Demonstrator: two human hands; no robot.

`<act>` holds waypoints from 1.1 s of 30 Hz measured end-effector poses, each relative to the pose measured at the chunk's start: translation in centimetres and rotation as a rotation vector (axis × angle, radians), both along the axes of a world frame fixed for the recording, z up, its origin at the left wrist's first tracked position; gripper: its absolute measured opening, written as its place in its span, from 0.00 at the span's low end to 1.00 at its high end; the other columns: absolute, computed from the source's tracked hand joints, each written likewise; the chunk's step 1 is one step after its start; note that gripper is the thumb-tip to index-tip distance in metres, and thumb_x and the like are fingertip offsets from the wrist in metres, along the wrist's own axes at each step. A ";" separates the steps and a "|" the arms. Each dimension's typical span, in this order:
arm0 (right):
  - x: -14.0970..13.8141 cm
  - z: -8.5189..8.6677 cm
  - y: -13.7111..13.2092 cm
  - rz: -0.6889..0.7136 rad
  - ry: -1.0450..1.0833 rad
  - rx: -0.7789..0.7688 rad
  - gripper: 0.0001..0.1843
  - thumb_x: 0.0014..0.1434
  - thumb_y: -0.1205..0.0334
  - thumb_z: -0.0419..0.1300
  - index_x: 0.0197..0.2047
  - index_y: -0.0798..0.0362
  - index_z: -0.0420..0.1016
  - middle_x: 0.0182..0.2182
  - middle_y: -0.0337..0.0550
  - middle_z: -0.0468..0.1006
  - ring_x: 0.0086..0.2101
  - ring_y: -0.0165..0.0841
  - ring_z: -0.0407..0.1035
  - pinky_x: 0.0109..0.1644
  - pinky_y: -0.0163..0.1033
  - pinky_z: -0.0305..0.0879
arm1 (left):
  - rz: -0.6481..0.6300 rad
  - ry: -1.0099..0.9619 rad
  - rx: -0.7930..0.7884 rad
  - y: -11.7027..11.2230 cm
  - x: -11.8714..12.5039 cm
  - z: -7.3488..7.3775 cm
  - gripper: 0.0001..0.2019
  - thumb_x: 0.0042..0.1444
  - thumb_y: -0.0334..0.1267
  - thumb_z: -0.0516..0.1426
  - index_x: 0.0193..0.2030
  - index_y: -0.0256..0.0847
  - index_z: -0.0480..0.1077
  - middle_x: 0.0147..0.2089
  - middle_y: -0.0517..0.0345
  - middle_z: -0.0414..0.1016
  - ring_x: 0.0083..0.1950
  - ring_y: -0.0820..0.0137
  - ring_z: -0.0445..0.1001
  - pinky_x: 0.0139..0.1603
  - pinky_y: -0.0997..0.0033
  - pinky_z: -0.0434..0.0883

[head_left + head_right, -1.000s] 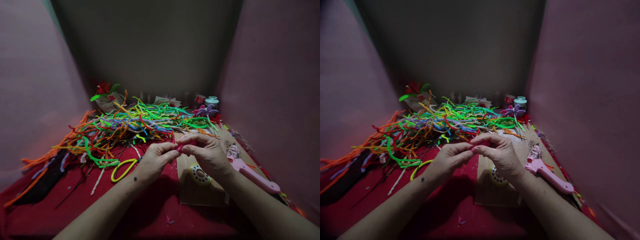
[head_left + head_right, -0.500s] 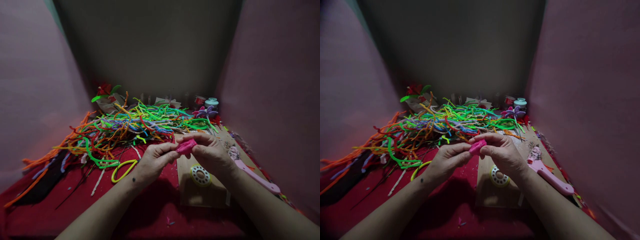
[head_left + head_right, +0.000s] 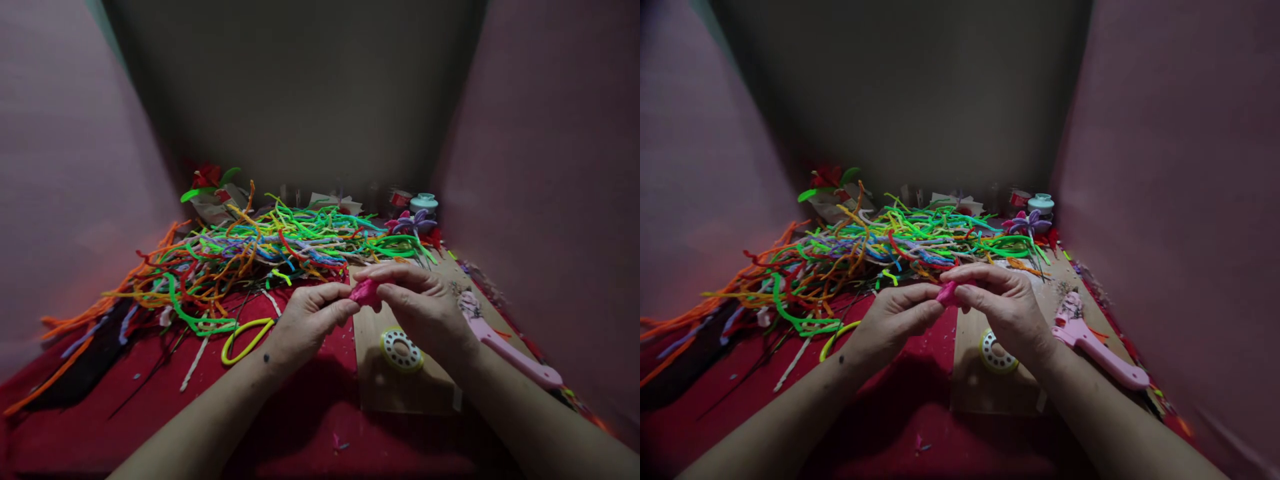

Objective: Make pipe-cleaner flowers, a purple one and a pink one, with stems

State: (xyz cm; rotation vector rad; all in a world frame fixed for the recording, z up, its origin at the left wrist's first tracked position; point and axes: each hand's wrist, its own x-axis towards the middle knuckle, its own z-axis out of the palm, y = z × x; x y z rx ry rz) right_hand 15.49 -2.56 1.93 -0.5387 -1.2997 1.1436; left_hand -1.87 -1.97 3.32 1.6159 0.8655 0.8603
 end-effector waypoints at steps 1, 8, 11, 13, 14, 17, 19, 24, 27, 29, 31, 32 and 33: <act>0.0 0.1 0.0 0.009 -0.003 -0.013 0.07 0.53 0.66 0.64 0.36 0.47 0.81 0.34 0.42 0.80 0.33 0.32 0.69 0.32 0.36 0.63 | 0.000 0.003 -0.008 0.0 0.0 0.1 0.11 0.55 0.38 0.57 0.41 0.40 0.78 0.26 0.63 0.67 0.24 0.79 0.54 0.24 0.78 0.53; 0.1 0.1 0.1 -0.012 -0.012 -0.053 0.07 0.53 0.66 0.64 0.36 0.47 0.81 0.37 0.43 0.81 0.33 0.33 0.69 0.32 0.37 0.63 | -0.001 -0.005 -0.048 -0.2 0.1 0.1 0.12 0.55 0.42 0.57 0.42 0.39 0.77 0.25 0.63 0.63 0.24 0.79 0.52 0.23 0.78 0.51; 0.1 0.1 0.1 -0.015 -0.031 -0.048 0.06 0.53 0.65 0.64 0.36 0.48 0.81 0.38 0.44 0.81 0.34 0.33 0.69 0.32 0.37 0.64 | -0.006 0.001 -0.063 -0.1 0.1 0.1 0.14 0.56 0.43 0.57 0.43 0.38 0.76 0.25 0.63 0.60 0.24 0.79 0.51 0.23 0.78 0.50; 0.2 0.2 0.2 -0.015 -0.044 -0.042 0.07 0.54 0.65 0.64 0.36 0.48 0.81 0.37 0.44 0.81 0.33 0.33 0.69 0.32 0.37 0.63 | -0.021 0.005 -0.065 -0.1 0.1 0.1 0.14 0.56 0.43 0.56 0.43 0.38 0.76 0.24 0.64 0.59 0.24 0.79 0.50 0.23 0.78 0.49; 0.2 0.2 0.2 -0.015 -0.049 -0.041 0.07 0.54 0.65 0.63 0.36 0.47 0.81 0.36 0.44 0.81 0.33 0.33 0.69 0.32 0.37 0.63 | -0.027 0.006 -0.062 -0.1 0.1 0.1 0.14 0.56 0.43 0.56 0.43 0.38 0.76 0.24 0.64 0.59 0.24 0.79 0.51 0.23 0.78 0.49; 0.2 0.3 0.2 -0.012 -0.074 -0.041 0.08 0.53 0.65 0.64 0.37 0.48 0.82 0.33 0.44 0.81 0.33 0.33 0.69 0.33 0.37 0.63 | -0.030 0.008 -0.039 -0.1 0.2 0.2 0.13 0.56 0.43 0.56 0.41 0.38 0.77 0.24 0.64 0.59 0.25 0.79 0.51 0.23 0.78 0.50; 0.3 0.4 0.1 -0.008 -0.084 -0.050 0.08 0.53 0.65 0.64 0.38 0.48 0.82 0.33 0.44 0.81 0.32 0.33 0.69 0.33 0.37 0.62 | -0.021 0.015 -0.026 -0.2 0.3 0.2 0.13 0.56 0.43 0.56 0.39 0.37 0.76 0.24 0.64 0.59 0.25 0.79 0.52 0.24 0.78 0.51; 0.3 0.8 -0.1 0.024 0.007 -0.115 0.08 0.54 0.63 0.63 0.38 0.47 0.82 0.38 0.44 0.82 0.33 0.33 0.70 0.31 0.37 0.63 | 0.013 0.062 0.045 -0.5 0.6 0.7 0.11 0.57 0.41 0.55 0.35 0.35 0.73 0.24 0.64 0.60 0.26 0.78 0.56 0.26 0.78 0.55; 0.3 1.0 -0.2 0.020 0.027 -0.121 0.09 0.54 0.61 0.62 0.39 0.46 0.82 0.38 0.45 0.82 0.35 0.34 0.71 0.33 0.38 0.64 | 0.033 0.102 0.116 -0.7 0.7 1.2 0.11 0.58 0.39 0.54 0.31 0.35 0.71 0.23 0.64 0.61 0.26 0.77 0.58 0.27 0.78 0.57; 0.3 1.1 -0.2 0.013 0.055 -0.119 0.11 0.53 0.63 0.64 0.41 0.45 0.81 0.37 0.44 0.82 0.35 0.34 0.72 0.33 0.38 0.64 | 0.034 0.126 0.167 -0.7 0.7 1.4 0.10 0.58 0.38 0.53 0.30 0.36 0.71 0.23 0.64 0.62 0.26 0.77 0.58 0.28 0.78 0.58; 0.4 1.2 -0.1 0.025 0.088 -0.130 0.13 0.51 0.63 0.66 0.43 0.43 0.80 0.35 0.43 0.82 0.34 0.33 0.72 0.32 0.37 0.64 | 0.027 0.149 0.220 -0.7 0.7 1.5 0.10 0.59 0.38 0.52 0.31 0.36 0.71 0.24 0.64 0.62 0.26 0.77 0.59 0.28 0.78 0.58; 0.5 1.3 0.0 0.033 0.095 -0.137 0.14 0.50 0.62 0.67 0.42 0.44 0.80 0.35 0.43 0.82 0.33 0.33 0.72 0.31 0.36 0.64 | 0.025 0.163 0.248 -0.7 0.7 1.5 0.10 0.59 0.37 0.52 0.31 0.36 0.70 0.24 0.64 0.62 0.26 0.77 0.59 0.28 0.78 0.58; 0.5 1.4 0.0 0.038 0.092 -0.141 0.13 0.49 0.61 0.68 0.41 0.44 0.80 0.34 0.43 0.82 0.32 0.32 0.71 0.30 0.36 0.64 | 0.024 0.175 0.280 -0.6 0.6 1.6 0.11 0.59 0.37 0.52 0.29 0.36 0.70 0.23 0.64 0.62 0.26 0.77 0.59 0.28 0.78 0.58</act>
